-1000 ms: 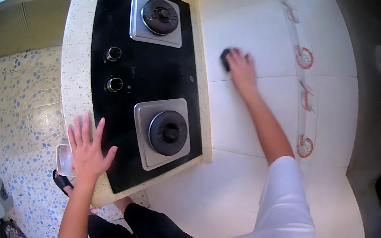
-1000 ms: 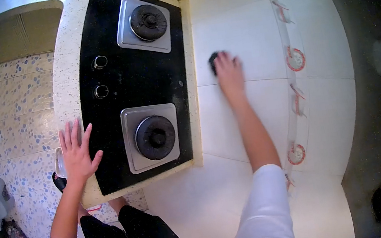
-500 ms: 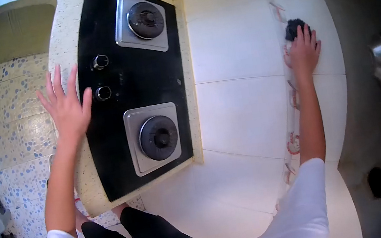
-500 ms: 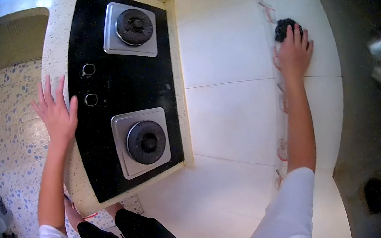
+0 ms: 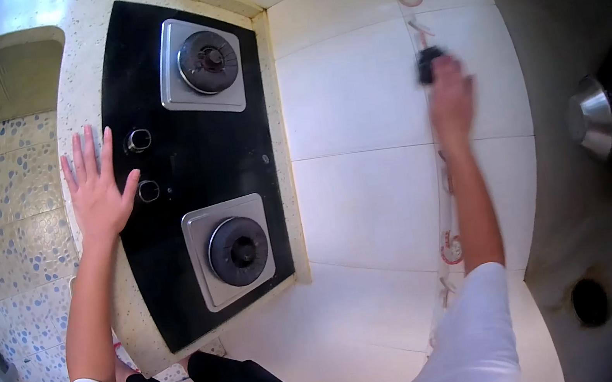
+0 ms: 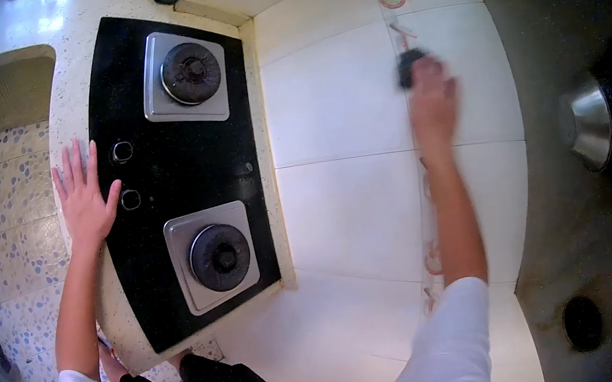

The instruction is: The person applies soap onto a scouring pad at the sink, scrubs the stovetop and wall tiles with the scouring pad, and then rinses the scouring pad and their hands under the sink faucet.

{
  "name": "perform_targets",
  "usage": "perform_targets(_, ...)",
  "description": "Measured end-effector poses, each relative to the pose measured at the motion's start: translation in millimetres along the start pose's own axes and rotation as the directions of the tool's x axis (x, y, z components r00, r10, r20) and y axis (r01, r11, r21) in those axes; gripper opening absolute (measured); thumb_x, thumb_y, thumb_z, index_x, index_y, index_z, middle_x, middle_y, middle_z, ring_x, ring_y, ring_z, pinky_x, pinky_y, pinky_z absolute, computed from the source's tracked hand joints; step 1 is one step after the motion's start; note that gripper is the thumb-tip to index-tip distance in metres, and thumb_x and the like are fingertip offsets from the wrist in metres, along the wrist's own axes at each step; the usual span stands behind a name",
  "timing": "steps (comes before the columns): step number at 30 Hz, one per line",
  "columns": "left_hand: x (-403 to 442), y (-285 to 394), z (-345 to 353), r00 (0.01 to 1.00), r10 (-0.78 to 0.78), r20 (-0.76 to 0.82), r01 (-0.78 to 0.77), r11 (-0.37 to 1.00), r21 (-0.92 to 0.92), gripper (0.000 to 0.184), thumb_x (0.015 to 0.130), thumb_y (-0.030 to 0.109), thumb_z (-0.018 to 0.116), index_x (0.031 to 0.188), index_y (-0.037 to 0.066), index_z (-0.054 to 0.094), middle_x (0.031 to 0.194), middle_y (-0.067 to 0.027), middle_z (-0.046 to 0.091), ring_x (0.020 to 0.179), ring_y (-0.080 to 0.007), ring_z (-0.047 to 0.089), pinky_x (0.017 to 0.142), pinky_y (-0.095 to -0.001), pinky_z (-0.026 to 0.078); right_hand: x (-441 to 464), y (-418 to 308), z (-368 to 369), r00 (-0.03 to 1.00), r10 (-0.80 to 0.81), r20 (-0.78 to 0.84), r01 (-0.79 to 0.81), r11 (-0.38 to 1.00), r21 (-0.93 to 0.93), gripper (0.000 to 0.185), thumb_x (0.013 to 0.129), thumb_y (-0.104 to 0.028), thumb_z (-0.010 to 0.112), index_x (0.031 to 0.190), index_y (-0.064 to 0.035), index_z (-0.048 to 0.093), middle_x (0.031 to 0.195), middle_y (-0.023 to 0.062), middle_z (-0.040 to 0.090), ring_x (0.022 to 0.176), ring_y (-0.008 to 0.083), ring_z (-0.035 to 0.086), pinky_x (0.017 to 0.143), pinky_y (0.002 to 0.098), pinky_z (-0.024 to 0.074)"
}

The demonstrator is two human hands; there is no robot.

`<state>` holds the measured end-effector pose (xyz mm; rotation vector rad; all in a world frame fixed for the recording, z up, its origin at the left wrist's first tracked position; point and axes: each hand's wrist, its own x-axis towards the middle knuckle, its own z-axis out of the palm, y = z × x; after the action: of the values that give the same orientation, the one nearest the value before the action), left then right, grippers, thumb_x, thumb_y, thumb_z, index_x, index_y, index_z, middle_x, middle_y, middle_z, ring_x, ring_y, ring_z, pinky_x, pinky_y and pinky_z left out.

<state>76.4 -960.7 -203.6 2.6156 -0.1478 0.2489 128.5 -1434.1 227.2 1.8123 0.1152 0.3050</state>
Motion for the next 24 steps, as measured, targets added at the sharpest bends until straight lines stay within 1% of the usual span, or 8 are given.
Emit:
perform_targets(5, 2, 0, 1, 1.0, -0.003, 0.009, 0.003, 1.0, 0.014, 0.082, 0.099, 0.054, 0.056, 0.169, 0.022, 0.028, 0.176, -0.011, 0.022, 0.164, -0.032, 0.014, 0.132, -0.0546, 0.005, 68, 89, -1, 0.971, 0.172, -0.166, -0.197, 0.969, -0.148, 0.054, 0.103, -0.027, 0.057, 0.153, -0.0081, 0.052, 0.162, 0.0119, 0.049, 0.149, 0.0337, 0.045, 0.122, 0.0551, 0.0336)
perform_targets(8, 0, -1, 0, 1.0, -0.006, 0.021, 0.006, 1.0, 0.004, 0.082, 0.099, 0.052, 0.056, 0.169, 0.02, 0.028, 0.176, -0.0122, 0.022, 0.163, -0.0341, 0.014, 0.132, -0.0547, 0.006, 89, 28, 27, 0.993, 0.053, -0.105, -0.062, 0.994, -0.09, 0.055, 0.101, -0.024, 0.055, 0.153, -0.0063, 0.051, 0.159, 0.0136, 0.051, 0.148, 0.0345, 0.045, 0.123, 0.054, 0.0334)
perform_targets(13, 1, -1, -2, 1.0, 0.003, 0.005, -0.002, 1.0, -0.022, 0.082, 0.098, 0.052, 0.058, 0.168, 0.018, 0.031, 0.175, -0.0143, 0.024, 0.162, -0.0368, 0.016, 0.131, -0.0565, 0.007, 62, -152, 64, 0.974, -0.222, 0.041, 0.205, 0.948, 0.243, 0.052, 0.1, -0.018, 0.05, 0.151, -0.0061, 0.053, 0.161, 0.014, 0.049, 0.151, 0.0331, 0.042, 0.125, 0.0552, 0.0306)
perform_targets(14, 2, -1, -2, 1.0, 0.004, 0.005, -0.004, 1.0, -0.026, 0.082, 0.098, 0.052, 0.058, 0.168, 0.018, 0.031, 0.175, -0.0143, 0.024, 0.162, -0.0369, 0.016, 0.131, -0.0569, 0.007, 50, -172, 60, 0.962, -0.27, 0.047, 0.234, 0.898, 0.372, 0.053, 0.1, -0.017, 0.05, 0.152, -0.0064, 0.053, 0.162, 0.0137, 0.047, 0.152, 0.0326, 0.041, 0.126, 0.0552, 0.0295)
perform_targets(17, 1, -2, 0, 1.0, 0.01, -0.01, -0.01, 0.999, -0.037, 0.082, 0.098, 0.053, 0.058, 0.168, 0.018, 0.032, 0.175, -0.0141, 0.025, 0.162, -0.0376, 0.016, 0.131, -0.058, 0.008, 51, -167, 79, 0.96, -0.278, 0.017, 0.256, 0.904, 0.343, 0.053, 0.101, -0.015, 0.048, 0.152, -0.0064, 0.052, 0.164, 0.0133, 0.046, 0.154, 0.0315, 0.039, 0.127, 0.0551, 0.0278)
perform_targets(20, 4, 0, -2, 1.0, -0.003, 0.016, 0.003, 1.0, -0.014, 0.082, 0.098, 0.054, 0.057, 0.168, 0.018, 0.032, 0.174, -0.0141, 0.025, 0.162, -0.0378, 0.016, 0.131, -0.058, 0.008, 104, -109, 74, 0.994, -0.099, 0.039, 0.099, 0.995, 0.01, 0.056, 0.101, -0.014, 0.047, 0.157, -0.0121, 0.047, 0.164, 0.0084, 0.046, 0.154, 0.0298, 0.038, 0.124, 0.0566, 0.0315)
perform_targets(22, 5, 0, -1, 1.0, -0.005, 0.013, 0.005, 1.0, 0.001, 0.082, 0.099, 0.055, 0.056, 0.168, 0.019, 0.032, 0.174, -0.0144, 0.025, 0.162, -0.0377, 0.016, 0.131, -0.0581, 0.008, 140, -80, 71, 0.995, 0.103, 0.004, -0.103, 0.995, 0.004, 0.059, 0.1, -0.013, 0.048, 0.159, -0.0131, 0.045, 0.167, 0.0069, 0.043, 0.156, 0.0287, 0.036, 0.125, 0.0568, 0.0277)
perform_targets(24, 4, 1, 0, 1.0, 0.0, 0.009, 0.0, 1.0, 0.011, 0.082, 0.099, 0.055, 0.055, 0.168, 0.019, 0.032, 0.175, -0.0146, 0.024, 0.162, -0.0377, 0.017, 0.131, -0.0581, 0.008, 156, -85, 74, 0.995, 0.101, 0.008, -0.101, 0.995, -0.012, 0.061, 0.099, -0.013, 0.049, 0.16, -0.0134, 0.045, 0.168, 0.0067, 0.042, 0.155, 0.0272, 0.037, 0.126, 0.0552, 0.0274)
